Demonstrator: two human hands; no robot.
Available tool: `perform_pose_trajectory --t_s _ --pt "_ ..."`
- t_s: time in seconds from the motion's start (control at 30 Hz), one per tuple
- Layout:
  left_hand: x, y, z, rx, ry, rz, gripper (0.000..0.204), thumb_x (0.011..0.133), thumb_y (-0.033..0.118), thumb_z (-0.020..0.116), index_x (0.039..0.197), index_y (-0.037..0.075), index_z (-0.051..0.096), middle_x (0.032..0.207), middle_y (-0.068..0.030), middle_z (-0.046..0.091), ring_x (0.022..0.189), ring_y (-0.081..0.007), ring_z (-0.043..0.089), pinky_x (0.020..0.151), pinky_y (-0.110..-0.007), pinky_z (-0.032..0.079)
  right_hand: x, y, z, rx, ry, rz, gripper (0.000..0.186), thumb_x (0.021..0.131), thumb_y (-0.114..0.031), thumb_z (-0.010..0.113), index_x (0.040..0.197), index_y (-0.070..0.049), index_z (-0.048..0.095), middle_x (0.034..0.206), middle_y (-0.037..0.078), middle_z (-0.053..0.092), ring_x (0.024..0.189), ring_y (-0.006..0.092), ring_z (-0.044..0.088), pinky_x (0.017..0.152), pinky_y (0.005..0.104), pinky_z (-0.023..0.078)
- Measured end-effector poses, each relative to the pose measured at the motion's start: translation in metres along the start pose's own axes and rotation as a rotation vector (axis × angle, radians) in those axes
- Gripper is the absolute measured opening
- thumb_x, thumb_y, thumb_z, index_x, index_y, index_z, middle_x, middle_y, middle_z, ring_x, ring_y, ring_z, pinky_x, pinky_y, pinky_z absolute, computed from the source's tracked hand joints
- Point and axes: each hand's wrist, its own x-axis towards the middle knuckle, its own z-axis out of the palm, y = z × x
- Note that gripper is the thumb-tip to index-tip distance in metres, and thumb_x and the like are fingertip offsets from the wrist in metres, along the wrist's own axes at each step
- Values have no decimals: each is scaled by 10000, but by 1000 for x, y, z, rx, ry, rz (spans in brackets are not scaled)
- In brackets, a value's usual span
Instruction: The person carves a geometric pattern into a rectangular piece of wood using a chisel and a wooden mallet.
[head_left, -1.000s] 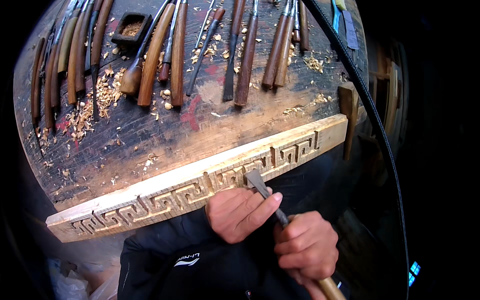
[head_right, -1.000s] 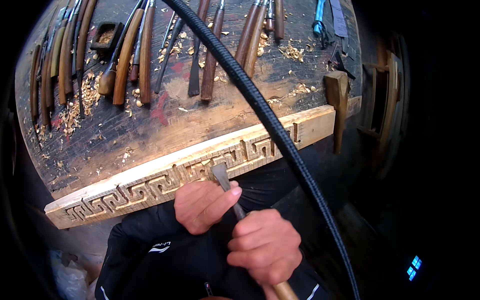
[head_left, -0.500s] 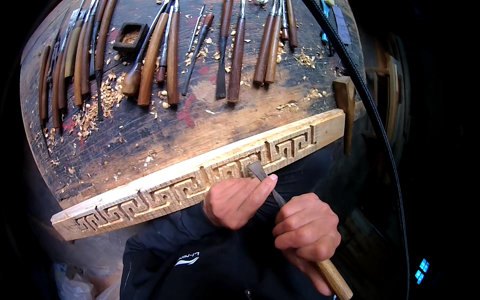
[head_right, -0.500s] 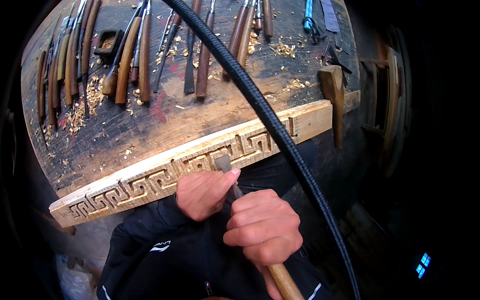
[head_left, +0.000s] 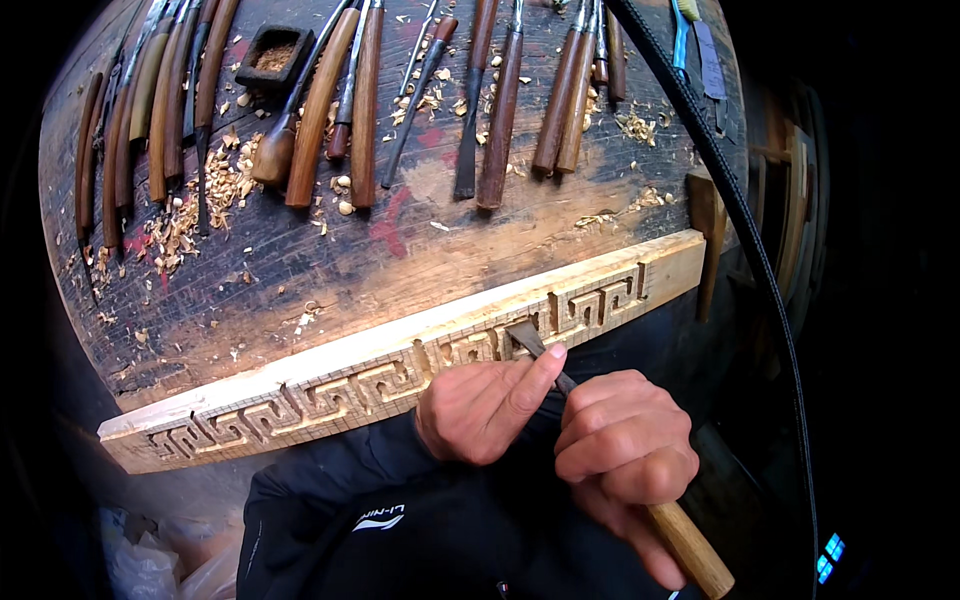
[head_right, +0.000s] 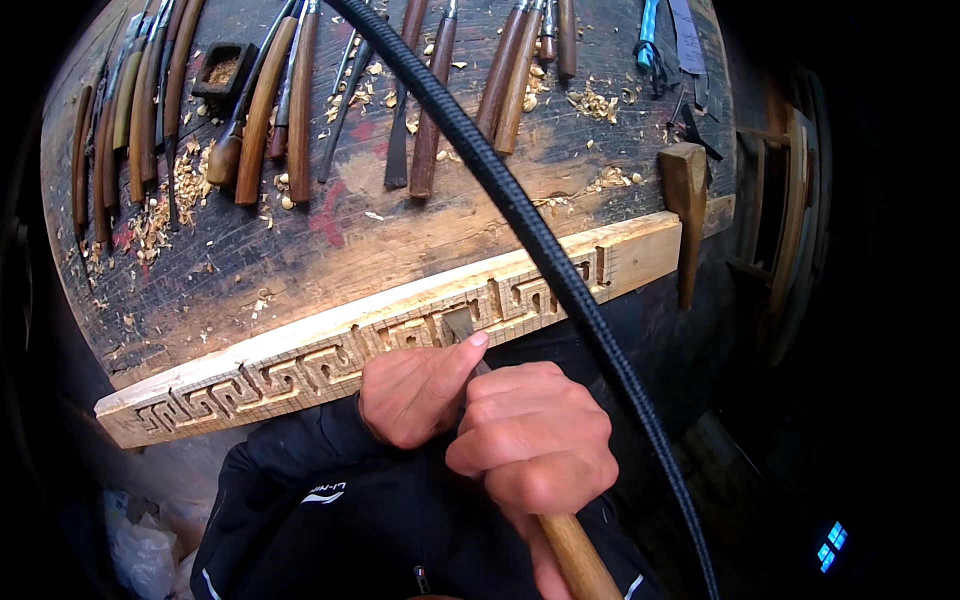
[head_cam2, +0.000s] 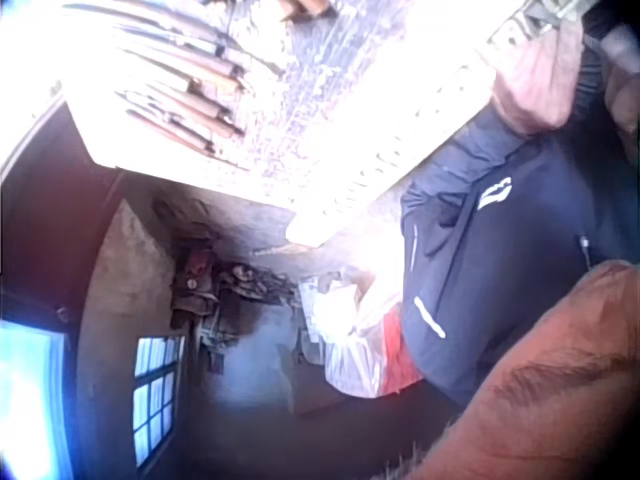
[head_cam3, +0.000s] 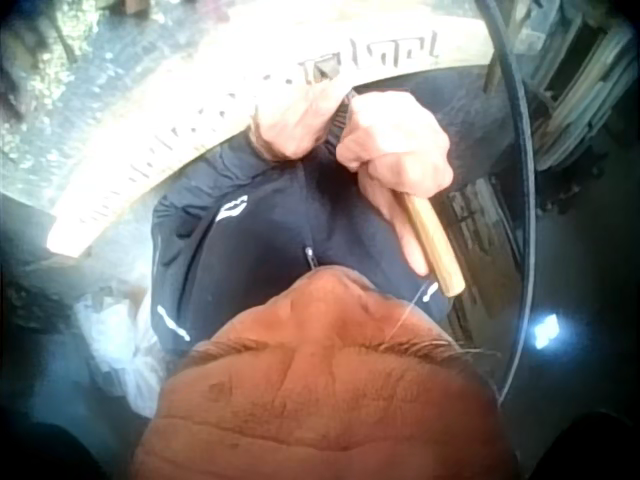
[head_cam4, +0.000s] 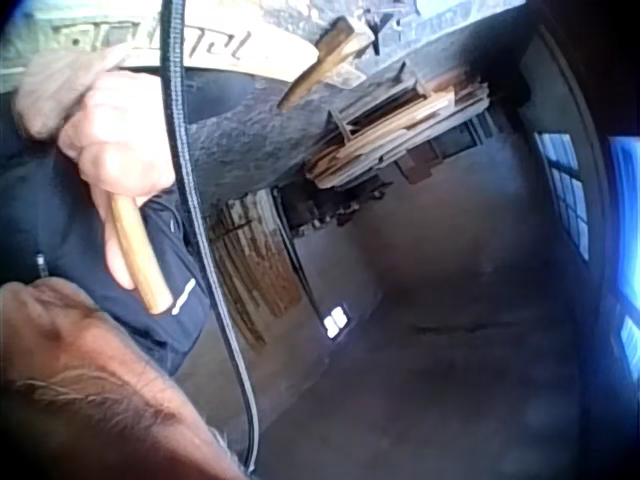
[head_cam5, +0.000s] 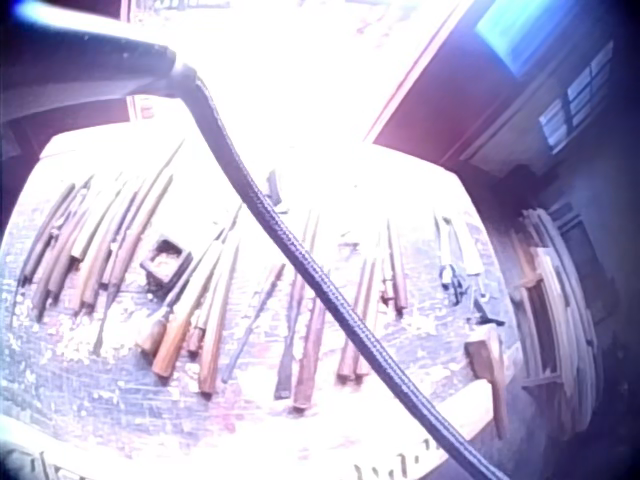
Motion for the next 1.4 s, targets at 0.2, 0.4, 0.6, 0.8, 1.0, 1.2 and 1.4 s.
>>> perform_pose_trajectory --t_s 0.2,0.4,0.6,0.8,1.0,1.2,1.4 --pt "3 3 -3 -1 -27 -13 561 891 -46 764 1424 -199 679 1075 -242 813 808 -239 815 669 -340 651 -4 16 -3 10 57 -35 859 1048 -881 535 757 -77 451 550 88 570 349 144 421 345 283 343" --pt "-1 8 -16 -180 -156 121 617 871 -48 758 1466 -180 654 1006 -225 782 789 -266 786 678 -366 643 -22 -25 -10 137 -36 -140 717 1115 -612 704 676 -100 459 583 102 633 386 155 515 372 266 370" --pt "-10 24 -22 -36 -249 160 548 861 32 797 1380 -119 705 800 -70 695 673 -189 706 576 -312 535 -57 -46 -7 170 -92 -34 699 1137 -543 718 655 -86 501 635 148 695 421 216 599 412 287 444" --pt "-15 26 -15 11 -195 216 503 916 61 845 1365 -104 688 815 -61 731 636 -164 692 535 -310 480 -70 -56 -9 112 -130 -59 694 1068 -535 796 659 -31 547 797 205 740 559 276 686 510 338 511" --pt "-19 18 -9 179 -187 323 555 922 116 945 1373 -63 675 806 -59 733 632 -179 691 529 -298 461 -98 -56 4 86 142 -111 671 1130 -508 728 682 -32 576 720 173 737 531 279 697 519 352 559" --pt "-15 13 -5 279 -154 385 341 955 119 902 1226 -37 765 731 -6 592 581 -127 572 508 -294 402 -115 -49 11 18 317 -124 725 1202 -552 576 663 -73 494 689 126 717 532 219 658 486 330 516" --pt "-16 4 -2 271 -136 391 284 948 120 845 1189 -22 795 716 12 549 563 -112 521 508 -295 389 -117 -46 4 -40 252 -104 732 1215 -545 544 654 -84 444 685 140 717 542 221 666 489 331 516"
